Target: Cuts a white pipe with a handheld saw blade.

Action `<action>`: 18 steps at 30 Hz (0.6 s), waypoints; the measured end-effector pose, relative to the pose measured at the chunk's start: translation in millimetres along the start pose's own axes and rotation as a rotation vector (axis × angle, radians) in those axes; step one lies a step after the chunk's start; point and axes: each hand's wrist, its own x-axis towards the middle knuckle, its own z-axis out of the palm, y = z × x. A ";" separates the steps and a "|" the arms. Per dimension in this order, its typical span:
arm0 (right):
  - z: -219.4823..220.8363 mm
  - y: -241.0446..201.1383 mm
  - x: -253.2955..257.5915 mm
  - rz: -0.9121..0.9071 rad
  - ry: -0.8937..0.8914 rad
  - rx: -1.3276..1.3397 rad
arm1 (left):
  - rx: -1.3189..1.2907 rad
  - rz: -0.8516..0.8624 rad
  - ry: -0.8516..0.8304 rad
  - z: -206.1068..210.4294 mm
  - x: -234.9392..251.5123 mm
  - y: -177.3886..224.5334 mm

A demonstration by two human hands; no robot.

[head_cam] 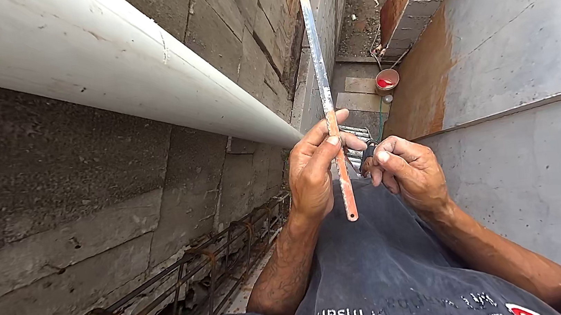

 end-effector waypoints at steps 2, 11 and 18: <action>0.6 1.0 0.2 0.003 -0.002 0.000 | 0.000 0.000 -0.004 -1.0 -0.3 -1.1; 2.5 0.5 4.0 0.022 -0.010 -0.022 | -0.059 0.004 0.021 -5.5 -4.0 -3.8; 42.4 -26.5 78.4 -0.018 -0.045 -0.062 | -0.087 0.041 0.130 -21.3 -22.3 22.9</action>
